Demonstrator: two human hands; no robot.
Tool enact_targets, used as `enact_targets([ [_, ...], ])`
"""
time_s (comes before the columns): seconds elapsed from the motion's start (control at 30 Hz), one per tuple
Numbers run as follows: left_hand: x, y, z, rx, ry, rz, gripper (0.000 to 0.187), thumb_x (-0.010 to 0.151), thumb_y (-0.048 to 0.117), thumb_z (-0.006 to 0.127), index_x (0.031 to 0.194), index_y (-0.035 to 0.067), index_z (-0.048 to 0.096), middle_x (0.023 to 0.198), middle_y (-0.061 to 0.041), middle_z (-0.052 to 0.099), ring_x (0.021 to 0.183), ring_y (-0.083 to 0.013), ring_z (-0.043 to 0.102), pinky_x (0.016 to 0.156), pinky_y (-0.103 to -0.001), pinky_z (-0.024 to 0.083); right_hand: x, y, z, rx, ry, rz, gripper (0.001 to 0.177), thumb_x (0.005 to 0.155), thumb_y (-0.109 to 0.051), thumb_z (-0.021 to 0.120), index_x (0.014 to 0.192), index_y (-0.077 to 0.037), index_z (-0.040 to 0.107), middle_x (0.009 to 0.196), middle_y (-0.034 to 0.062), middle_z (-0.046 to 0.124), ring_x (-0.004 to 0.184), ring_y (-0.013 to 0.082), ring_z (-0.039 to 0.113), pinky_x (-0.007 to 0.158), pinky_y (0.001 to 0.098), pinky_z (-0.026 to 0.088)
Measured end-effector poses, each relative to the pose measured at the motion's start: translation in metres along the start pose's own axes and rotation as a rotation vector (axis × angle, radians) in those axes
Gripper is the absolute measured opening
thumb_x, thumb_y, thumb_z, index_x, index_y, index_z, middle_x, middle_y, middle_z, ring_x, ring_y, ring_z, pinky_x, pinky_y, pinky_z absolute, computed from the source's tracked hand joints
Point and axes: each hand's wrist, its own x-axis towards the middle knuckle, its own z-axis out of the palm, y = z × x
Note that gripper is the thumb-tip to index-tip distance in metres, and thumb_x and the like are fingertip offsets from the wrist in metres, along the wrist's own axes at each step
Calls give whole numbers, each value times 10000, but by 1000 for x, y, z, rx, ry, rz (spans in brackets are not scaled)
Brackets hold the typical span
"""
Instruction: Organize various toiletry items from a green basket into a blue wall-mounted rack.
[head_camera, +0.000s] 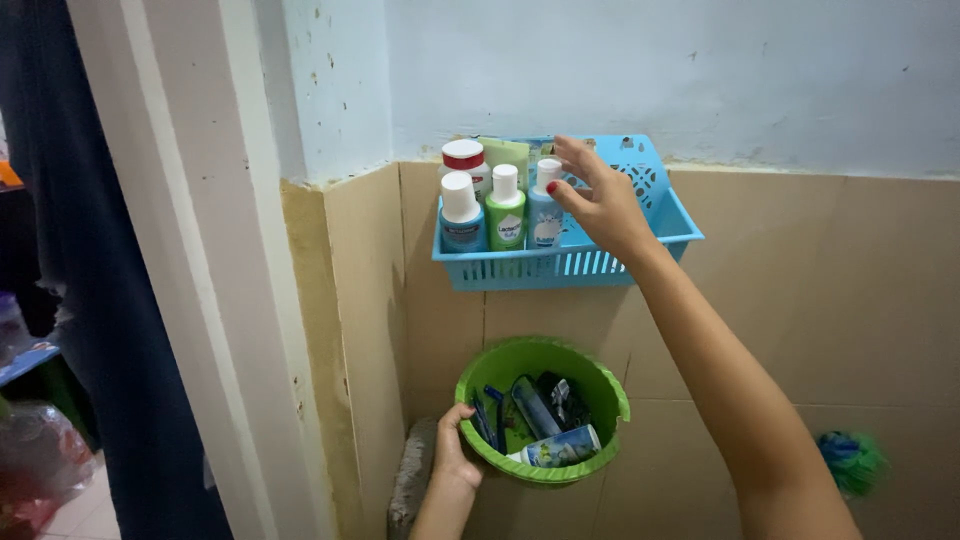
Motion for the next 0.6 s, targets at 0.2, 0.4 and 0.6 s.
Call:
enact_targets([
  [0.2,-11,0,9,39,138,-4,535,699,285,677,1196,86,687,1215,-152,673,1119,-360,603,1012,-533,459,-6,-23,-8,-10,-2,96,569,971,-193,646,1505,-125,461,1504,139,544,1384,262,523,954,392,612],
  [0.4,-9,-6,3,-40,37,-9,505,705,299,677,1161,81,691,1192,-139,679,1093,-359,607,999,-541,490,-16,-16,-17,12,40,-75,550,1004,-191,652,1510,-61,480,1507,175,565,1415,290,539,1071,409,551],
  [0.6,-3,-13,-4,0,-13,33,452,721,287,646,1128,96,696,1120,-130,707,1031,-358,647,953,-529,518,-29,-21,-26,-17,48,-100,516,1024,-154,644,1509,-61,495,1504,168,573,1412,269,549,1105,402,521],
])
